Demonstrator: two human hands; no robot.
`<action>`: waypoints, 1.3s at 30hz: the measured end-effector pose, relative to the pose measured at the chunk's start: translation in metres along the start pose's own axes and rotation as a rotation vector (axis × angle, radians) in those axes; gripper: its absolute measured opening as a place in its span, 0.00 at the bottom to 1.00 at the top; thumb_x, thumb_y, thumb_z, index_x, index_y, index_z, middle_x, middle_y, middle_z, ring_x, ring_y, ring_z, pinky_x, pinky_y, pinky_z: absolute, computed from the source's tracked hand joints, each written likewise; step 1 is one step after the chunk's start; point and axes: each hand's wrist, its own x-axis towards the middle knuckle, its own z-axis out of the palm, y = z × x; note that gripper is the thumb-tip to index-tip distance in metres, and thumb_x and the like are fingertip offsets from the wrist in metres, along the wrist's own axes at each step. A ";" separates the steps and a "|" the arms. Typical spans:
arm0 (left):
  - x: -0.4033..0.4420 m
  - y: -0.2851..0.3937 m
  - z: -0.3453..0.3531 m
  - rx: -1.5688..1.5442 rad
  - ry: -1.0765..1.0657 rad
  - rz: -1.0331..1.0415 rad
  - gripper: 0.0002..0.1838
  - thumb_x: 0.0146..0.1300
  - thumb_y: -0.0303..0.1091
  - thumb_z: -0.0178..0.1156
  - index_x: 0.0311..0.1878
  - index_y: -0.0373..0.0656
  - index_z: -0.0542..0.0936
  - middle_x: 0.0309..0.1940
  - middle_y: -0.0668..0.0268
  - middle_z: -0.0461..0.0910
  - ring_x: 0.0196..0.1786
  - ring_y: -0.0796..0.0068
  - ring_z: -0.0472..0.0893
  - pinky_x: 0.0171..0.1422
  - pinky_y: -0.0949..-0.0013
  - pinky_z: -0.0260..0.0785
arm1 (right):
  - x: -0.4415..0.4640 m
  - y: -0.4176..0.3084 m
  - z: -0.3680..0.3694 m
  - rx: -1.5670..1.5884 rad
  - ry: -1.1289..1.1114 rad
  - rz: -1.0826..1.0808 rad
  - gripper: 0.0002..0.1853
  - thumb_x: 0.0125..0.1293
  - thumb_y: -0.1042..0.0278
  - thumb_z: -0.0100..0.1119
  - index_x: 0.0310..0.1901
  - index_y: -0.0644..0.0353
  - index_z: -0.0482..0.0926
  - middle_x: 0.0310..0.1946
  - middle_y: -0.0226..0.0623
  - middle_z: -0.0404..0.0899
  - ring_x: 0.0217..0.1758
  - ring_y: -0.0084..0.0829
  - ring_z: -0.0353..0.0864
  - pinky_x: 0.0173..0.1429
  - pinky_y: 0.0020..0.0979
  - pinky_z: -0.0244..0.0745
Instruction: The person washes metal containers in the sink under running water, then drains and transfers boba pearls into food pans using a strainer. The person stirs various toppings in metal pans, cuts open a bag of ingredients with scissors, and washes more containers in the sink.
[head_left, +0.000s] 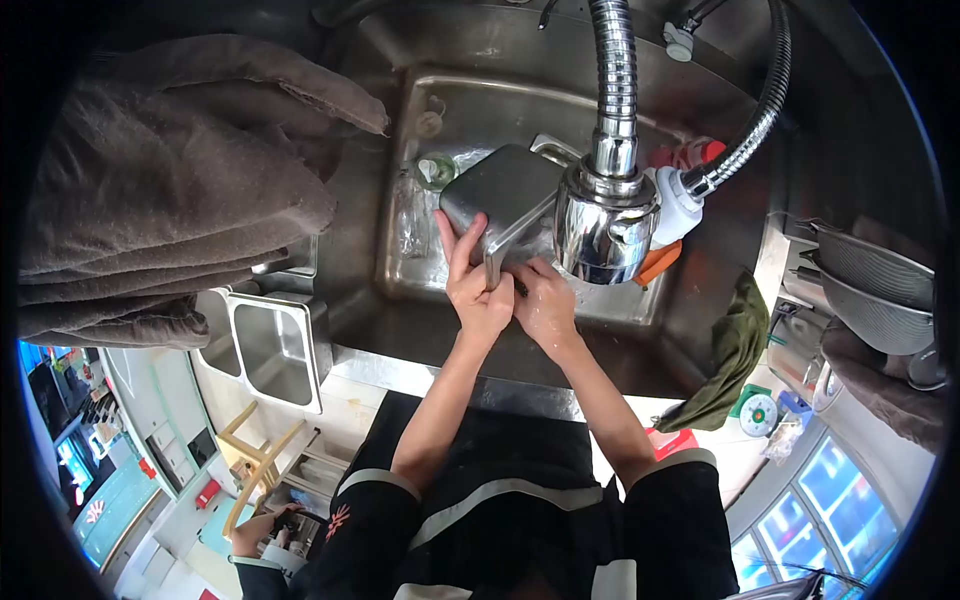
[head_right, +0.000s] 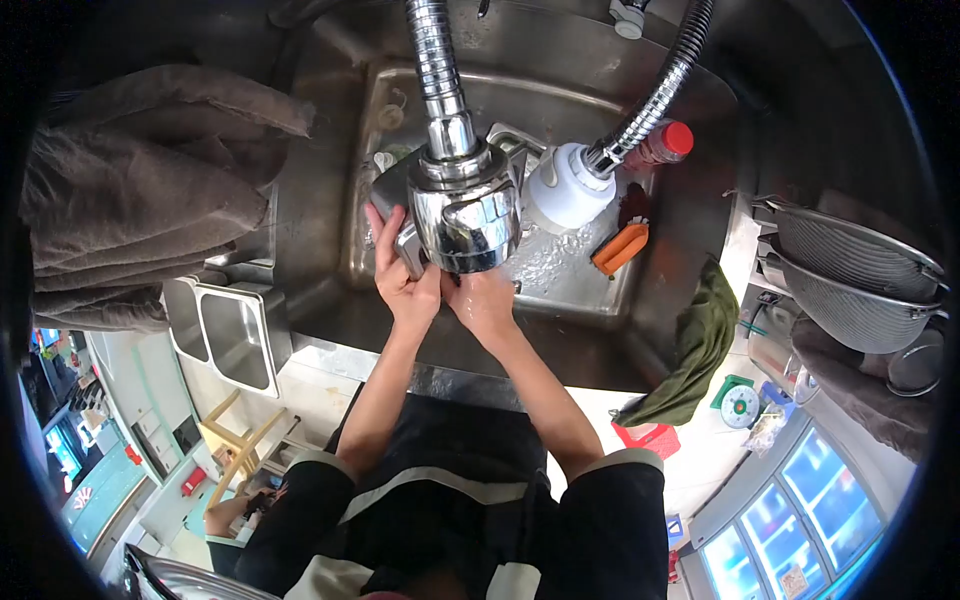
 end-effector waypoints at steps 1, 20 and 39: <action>0.001 0.001 -0.002 0.006 -0.002 0.007 0.11 0.37 0.16 0.51 0.28 0.33 0.78 0.55 0.54 0.63 0.65 0.48 0.45 0.64 0.57 0.41 | -0.001 0.003 -0.001 0.018 -0.014 0.021 0.07 0.46 0.68 0.57 0.30 0.56 0.77 0.28 0.35 0.73 0.31 0.38 0.75 0.31 0.34 0.69; -0.053 -0.182 0.000 0.405 0.109 -0.206 0.18 0.41 0.31 0.64 0.13 0.37 0.63 0.58 0.63 0.60 0.62 0.45 0.49 0.60 0.46 0.44 | 0.017 0.132 0.154 0.101 -0.194 0.264 0.22 0.42 0.53 0.63 0.40 0.51 0.74 0.30 0.42 0.76 0.36 0.41 0.75 0.41 0.36 0.70; -0.060 -0.209 -0.004 0.520 -0.492 -0.413 0.22 0.35 0.23 0.58 0.35 0.47 0.61 0.63 0.58 0.44 0.63 0.39 0.38 0.61 0.43 0.41 | 0.050 0.166 0.235 -0.548 -0.566 -0.046 0.12 0.51 0.62 0.47 0.38 0.52 0.76 0.37 0.42 0.70 0.36 0.38 0.76 0.37 0.37 0.72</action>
